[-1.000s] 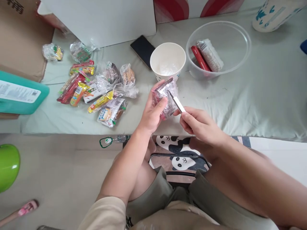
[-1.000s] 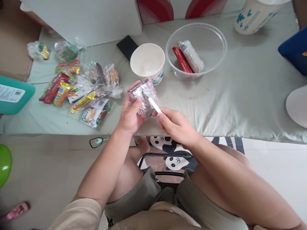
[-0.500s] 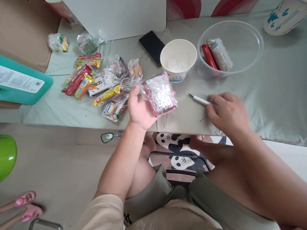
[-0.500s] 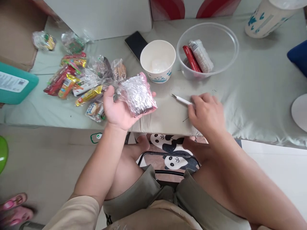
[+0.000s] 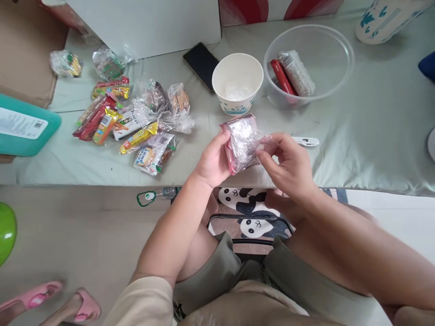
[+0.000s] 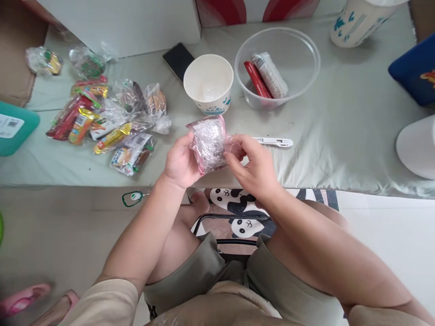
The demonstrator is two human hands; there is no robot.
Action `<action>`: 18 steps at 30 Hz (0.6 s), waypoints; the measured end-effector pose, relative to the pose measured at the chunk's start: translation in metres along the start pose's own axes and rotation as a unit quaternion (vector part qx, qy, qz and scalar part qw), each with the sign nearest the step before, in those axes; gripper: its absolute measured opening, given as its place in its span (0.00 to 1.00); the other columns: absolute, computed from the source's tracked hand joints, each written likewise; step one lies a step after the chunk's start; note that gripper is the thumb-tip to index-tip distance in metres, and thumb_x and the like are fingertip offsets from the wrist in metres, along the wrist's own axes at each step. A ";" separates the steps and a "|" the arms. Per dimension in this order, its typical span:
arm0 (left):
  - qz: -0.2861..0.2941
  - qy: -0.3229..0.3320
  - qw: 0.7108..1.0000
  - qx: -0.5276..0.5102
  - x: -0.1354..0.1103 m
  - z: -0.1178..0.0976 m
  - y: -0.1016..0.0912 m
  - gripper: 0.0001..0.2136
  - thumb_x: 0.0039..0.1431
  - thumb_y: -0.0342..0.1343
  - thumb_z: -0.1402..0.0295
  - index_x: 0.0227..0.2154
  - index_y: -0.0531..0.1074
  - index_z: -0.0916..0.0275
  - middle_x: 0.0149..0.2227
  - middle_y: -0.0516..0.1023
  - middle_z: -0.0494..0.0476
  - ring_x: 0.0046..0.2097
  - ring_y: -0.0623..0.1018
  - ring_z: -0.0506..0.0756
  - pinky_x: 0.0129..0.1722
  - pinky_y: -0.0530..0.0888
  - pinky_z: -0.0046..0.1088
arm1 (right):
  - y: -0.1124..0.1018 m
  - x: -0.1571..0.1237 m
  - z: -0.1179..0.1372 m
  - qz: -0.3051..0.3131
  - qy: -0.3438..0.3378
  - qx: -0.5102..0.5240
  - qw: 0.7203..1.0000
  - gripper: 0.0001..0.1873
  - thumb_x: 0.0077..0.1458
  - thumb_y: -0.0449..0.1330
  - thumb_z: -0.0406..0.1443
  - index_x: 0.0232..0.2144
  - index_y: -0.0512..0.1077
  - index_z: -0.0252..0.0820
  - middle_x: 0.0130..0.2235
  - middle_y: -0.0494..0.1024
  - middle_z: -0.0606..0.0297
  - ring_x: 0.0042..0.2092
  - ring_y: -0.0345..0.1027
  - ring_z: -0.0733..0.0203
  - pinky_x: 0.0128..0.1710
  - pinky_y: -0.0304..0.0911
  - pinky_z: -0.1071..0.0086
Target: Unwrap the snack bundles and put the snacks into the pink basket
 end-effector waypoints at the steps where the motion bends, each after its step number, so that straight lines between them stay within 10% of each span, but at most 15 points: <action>1: -0.021 0.006 1.000 0.011 0.002 -0.001 -0.004 0.24 0.57 0.59 0.45 0.47 0.77 0.57 0.54 0.82 0.63 0.66 0.74 0.70 0.60 0.77 0.51 | -0.003 0.000 0.004 -0.009 -0.031 -0.011 0.999 0.02 0.61 0.59 0.35 0.36 0.72 0.47 0.29 0.75 0.68 0.32 0.69 0.61 0.35 0.66 0.63; 8: -0.121 0.073 0.990 0.010 0.009 -0.021 -0.034 0.26 0.65 0.49 0.40 0.50 0.78 0.54 0.51 0.84 0.58 0.65 0.77 0.65 0.57 0.80 0.44 | 0.000 -0.013 0.024 0.135 -0.254 -0.035 0.957 0.11 0.57 0.56 0.29 0.32 0.77 0.47 0.34 0.78 0.64 0.36 0.73 0.59 0.38 0.65 0.61; 18: 0.088 -0.165 0.981 0.045 -0.008 0.020 -0.003 0.29 0.62 0.57 0.39 0.51 0.79 0.60 0.44 0.86 0.65 0.52 0.85 0.70 0.46 0.84 0.46 | -0.009 0.003 0.009 0.052 -0.101 -0.042 0.993 0.06 0.59 0.61 0.35 0.39 0.77 0.47 0.26 0.73 0.69 0.28 0.67 0.63 0.32 0.65 0.66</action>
Point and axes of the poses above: each hand's wrist, its own x-axis towards the middle knuckle, its own y-axis out of the palm, z = x × y, the point moved 6 cm from there along x, towards the middle knuckle
